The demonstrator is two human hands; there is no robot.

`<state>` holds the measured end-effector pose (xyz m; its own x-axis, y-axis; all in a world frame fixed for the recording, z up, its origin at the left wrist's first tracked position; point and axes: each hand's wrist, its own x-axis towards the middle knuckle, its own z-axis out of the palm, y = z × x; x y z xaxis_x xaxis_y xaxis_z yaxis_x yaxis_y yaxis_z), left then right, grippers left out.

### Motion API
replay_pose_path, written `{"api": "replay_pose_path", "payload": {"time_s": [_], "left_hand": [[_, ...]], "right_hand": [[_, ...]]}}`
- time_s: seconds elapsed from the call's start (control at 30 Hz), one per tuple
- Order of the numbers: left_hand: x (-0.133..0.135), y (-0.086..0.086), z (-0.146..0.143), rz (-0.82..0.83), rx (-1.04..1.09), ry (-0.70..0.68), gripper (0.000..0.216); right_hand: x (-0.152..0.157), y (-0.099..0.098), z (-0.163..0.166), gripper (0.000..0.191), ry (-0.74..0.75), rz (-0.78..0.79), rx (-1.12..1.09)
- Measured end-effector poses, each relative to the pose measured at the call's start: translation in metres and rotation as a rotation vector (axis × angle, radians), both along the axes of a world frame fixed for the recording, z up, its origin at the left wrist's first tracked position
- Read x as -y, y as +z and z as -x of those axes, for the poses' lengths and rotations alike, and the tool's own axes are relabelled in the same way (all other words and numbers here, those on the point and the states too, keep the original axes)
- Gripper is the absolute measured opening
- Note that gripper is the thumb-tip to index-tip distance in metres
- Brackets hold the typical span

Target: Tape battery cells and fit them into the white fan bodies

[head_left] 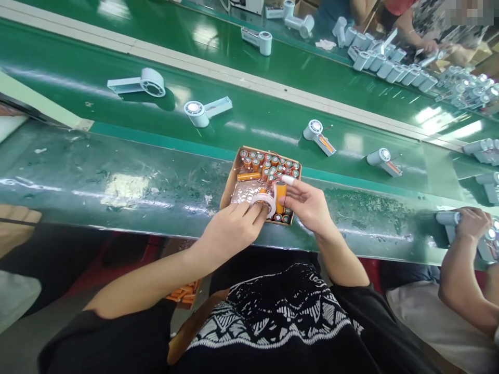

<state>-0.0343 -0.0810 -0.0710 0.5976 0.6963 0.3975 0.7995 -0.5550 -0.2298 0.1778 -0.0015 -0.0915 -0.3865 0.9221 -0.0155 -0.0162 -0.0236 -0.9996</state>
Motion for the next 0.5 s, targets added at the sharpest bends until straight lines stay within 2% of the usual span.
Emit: {"api": "replay_pose_path", "payload": {"time_s": [0.1,0.2,0.33,0.4,0.5], "left_hand": [[-0.003,-0.003,-0.019,-0.092,0.091,0.06,0.012],[-0.007,-0.009,-0.035,-0.139,0.177,0.122,0.01],[-0.008,-0.02,-0.053,-0.14,0.347,0.172,0.016],[-0.009,-0.025,-0.056,-0.145,0.449,0.164,0.016],[-0.021,-0.032,-0.047,-0.128,0.476,0.179,0.018]], "right_hand": [[0.014,-0.014,0.017,0.053,-0.357,0.08,-0.339],[0.029,-0.024,0.035,0.058,-0.591,0.061,-0.48],[0.024,-0.029,0.033,0.054,-0.649,-0.026,-0.512],[0.009,-0.027,0.016,0.049,-0.667,-0.063,-0.528],[-0.017,-0.027,-0.02,0.041,-0.796,-0.136,-0.544]]}}
